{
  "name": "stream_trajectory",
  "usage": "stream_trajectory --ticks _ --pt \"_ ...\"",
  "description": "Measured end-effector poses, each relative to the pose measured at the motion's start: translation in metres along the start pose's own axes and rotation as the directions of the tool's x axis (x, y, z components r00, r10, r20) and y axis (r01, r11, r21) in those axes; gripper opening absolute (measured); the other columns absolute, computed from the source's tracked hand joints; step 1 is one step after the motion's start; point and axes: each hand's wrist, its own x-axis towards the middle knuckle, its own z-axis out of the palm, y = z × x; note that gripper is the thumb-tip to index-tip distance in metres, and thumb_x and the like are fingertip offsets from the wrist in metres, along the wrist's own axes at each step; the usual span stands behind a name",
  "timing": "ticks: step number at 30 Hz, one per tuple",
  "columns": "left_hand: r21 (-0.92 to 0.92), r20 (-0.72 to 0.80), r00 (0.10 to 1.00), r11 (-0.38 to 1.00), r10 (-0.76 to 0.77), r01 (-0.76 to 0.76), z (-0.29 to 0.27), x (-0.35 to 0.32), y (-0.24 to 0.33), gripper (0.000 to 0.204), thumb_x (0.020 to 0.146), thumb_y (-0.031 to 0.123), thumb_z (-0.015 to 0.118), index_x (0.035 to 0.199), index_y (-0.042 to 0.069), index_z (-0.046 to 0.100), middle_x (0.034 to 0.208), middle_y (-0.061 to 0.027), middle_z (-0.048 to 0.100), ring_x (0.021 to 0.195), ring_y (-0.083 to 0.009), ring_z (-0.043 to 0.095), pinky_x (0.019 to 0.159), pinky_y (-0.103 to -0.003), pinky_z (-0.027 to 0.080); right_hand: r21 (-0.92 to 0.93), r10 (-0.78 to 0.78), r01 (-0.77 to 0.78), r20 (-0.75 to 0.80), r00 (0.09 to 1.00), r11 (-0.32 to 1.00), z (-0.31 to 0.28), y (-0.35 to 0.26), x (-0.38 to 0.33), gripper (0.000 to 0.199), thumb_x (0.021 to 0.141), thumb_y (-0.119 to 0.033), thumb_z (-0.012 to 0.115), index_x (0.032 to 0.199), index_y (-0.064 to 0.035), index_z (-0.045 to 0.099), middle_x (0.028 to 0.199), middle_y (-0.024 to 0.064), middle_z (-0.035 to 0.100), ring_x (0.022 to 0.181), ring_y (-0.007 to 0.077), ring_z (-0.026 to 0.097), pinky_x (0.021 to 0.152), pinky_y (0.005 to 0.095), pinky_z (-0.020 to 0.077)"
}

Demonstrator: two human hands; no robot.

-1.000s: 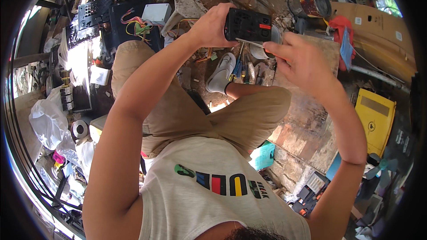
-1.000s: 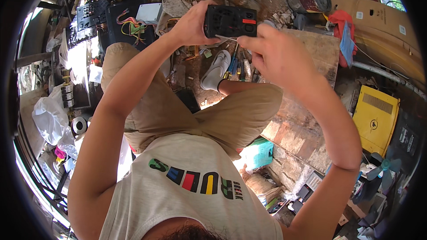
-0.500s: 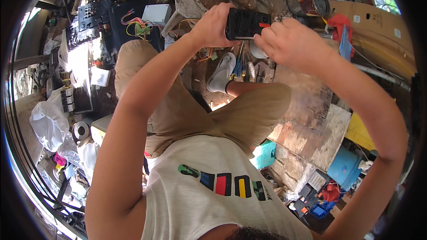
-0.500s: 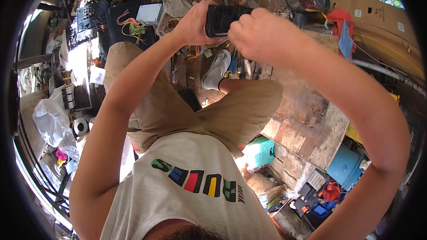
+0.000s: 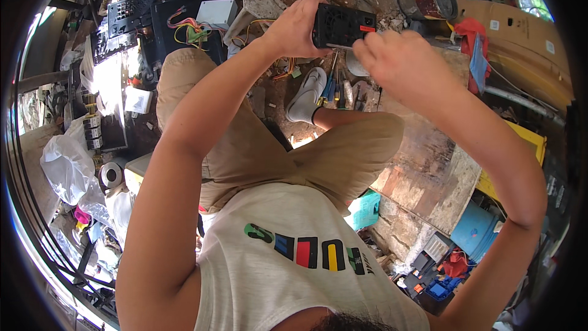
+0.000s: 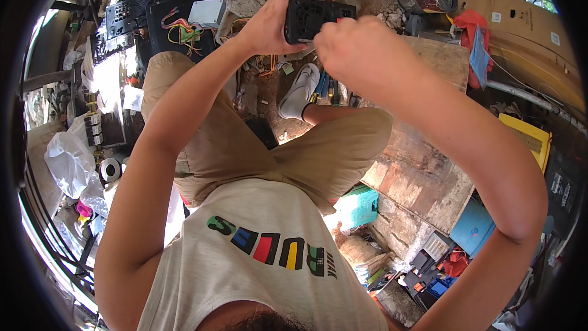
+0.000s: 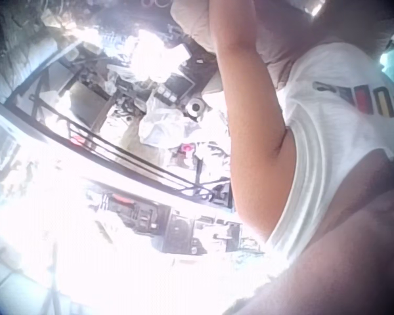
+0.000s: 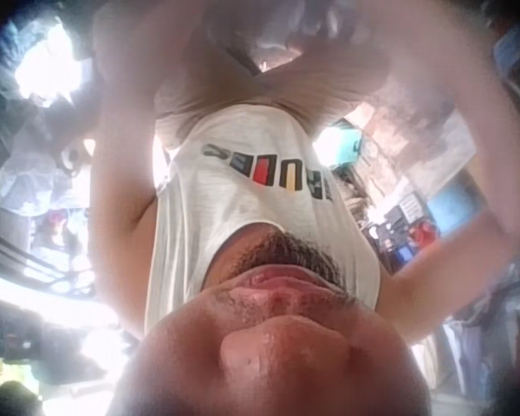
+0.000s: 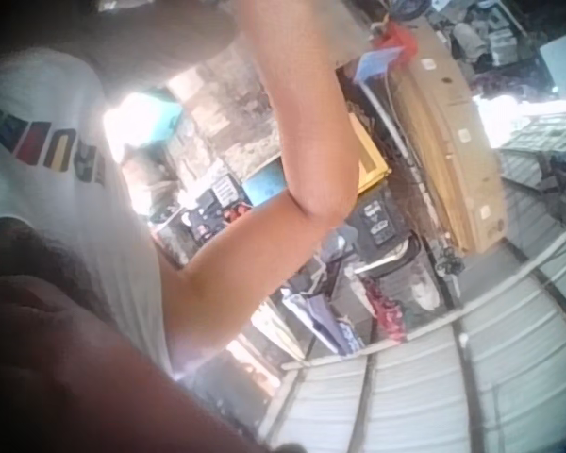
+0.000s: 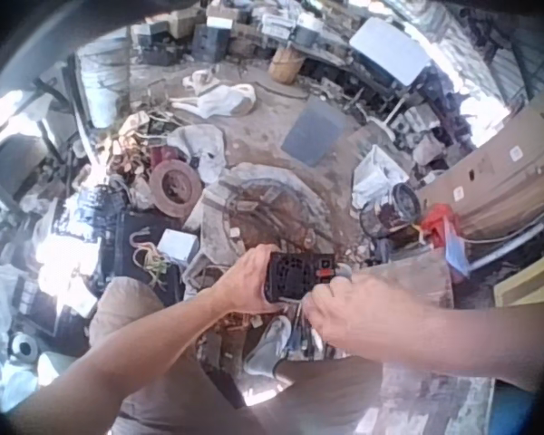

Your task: The person disassembles a power supply unit using a screwdriver, removing screws from the metal casing and handling internal wires.

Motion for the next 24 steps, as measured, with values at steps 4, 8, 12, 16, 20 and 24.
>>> stream_trajectory --ticks 4,8,12,16,20,24 --pt "-0.038 0.034 0.999 0.999 -0.032 0.033 0.002 0.002 0.001 0.095 0.058 0.035 0.092 0.132 0.001 0.045 0.117 -0.0202 0.056 0.112 -0.0412 0.057 0.099 -0.047 0.047 0.306 -0.002 0.098 -0.3 0.954 0.947 -0.002 0.006 0.001 0.021 0.085 -0.016 0.069 0.099 -0.0009 0.067 0.089 0.0178 0.065 0.086 0.0341 0.067 0.075 0.0432 0.0541" --pt "-0.052 0.021 0.999 0.998 -0.025 0.026 0.002 0.002 0.002 0.093 0.058 0.035 0.092 0.131 0.002 0.046 0.114 -0.0195 0.057 0.111 -0.0409 0.057 0.098 -0.047 0.047 0.491 0.266 -0.146 -0.184 0.946 0.859 -0.011 0.005 0.0 0.02 0.084 -0.013 0.068 0.101 -0.0024 0.067 0.096 0.0164 0.064 0.09 0.0367 0.066 0.076 0.044 0.0545" --pt "-0.042 0.006 1.0 0.999 -0.016 0.016 -0.001 0.0 0.0 0.091 0.058 0.034 0.092 0.13 0.003 0.047 0.113 -0.0189 0.056 0.11 -0.0409 0.057 0.097 -0.047 0.047 0.288 0.216 -0.285 0.249 0.944 0.914 -0.042 -0.001 0.011 0.018 0.089 -0.017 0.067 0.099 -0.0025 0.065 0.093 0.0152 0.065 0.089 0.0358 0.066 0.076 0.0447 0.0545" --pt "-0.058 0.031 0.999 0.997 -0.041 0.043 0.0 0.003 0.004 0.09 0.058 0.033 0.092 0.13 0.003 0.047 0.113 -0.0188 0.056 0.11 -0.0409 0.057 0.097 -0.047 0.047 0.237 -0.007 0.052 -0.187 0.982 0.97 -0.015 0.015 -0.004 0.016 0.092 -0.019 0.064 0.096 -0.0037 0.062 0.088 0.0145 0.066 0.084 0.034 0.068 0.074 0.045 0.0554" --pt "-0.042 0.01 1.0 0.999 -0.002 0.002 -0.001 0.002 0.002 0.092 0.057 0.033 0.092 0.13 0.003 0.046 0.113 -0.0188 0.056 0.11 -0.0409 0.057 0.098 -0.047 0.047 0.14 0.243 -0.262 0.139 0.96 0.955 -0.031 -0.001 0.002 0.009 0.089 -0.011 0.064 0.097 -0.0069 0.061 0.091 0.0115 0.064 0.086 0.0333 0.068 0.072 0.0433 0.0557" --pt "-0.034 0.023 1.0 0.999 -0.012 0.013 -0.001 0.001 0.001 0.094 0.057 0.034 0.093 0.131 0.002 0.045 0.115 -0.0192 0.056 0.111 -0.0411 0.057 0.099 -0.047 0.047 0.2 0.103 -0.073 -0.146 0.984 0.977 -0.014 0.002 -0.006 0.012 0.091 -0.015 0.065 0.096 -0.0061 0.06 0.09 0.0123 0.063 0.086 0.0345 0.067 0.072 0.0427 0.0559"
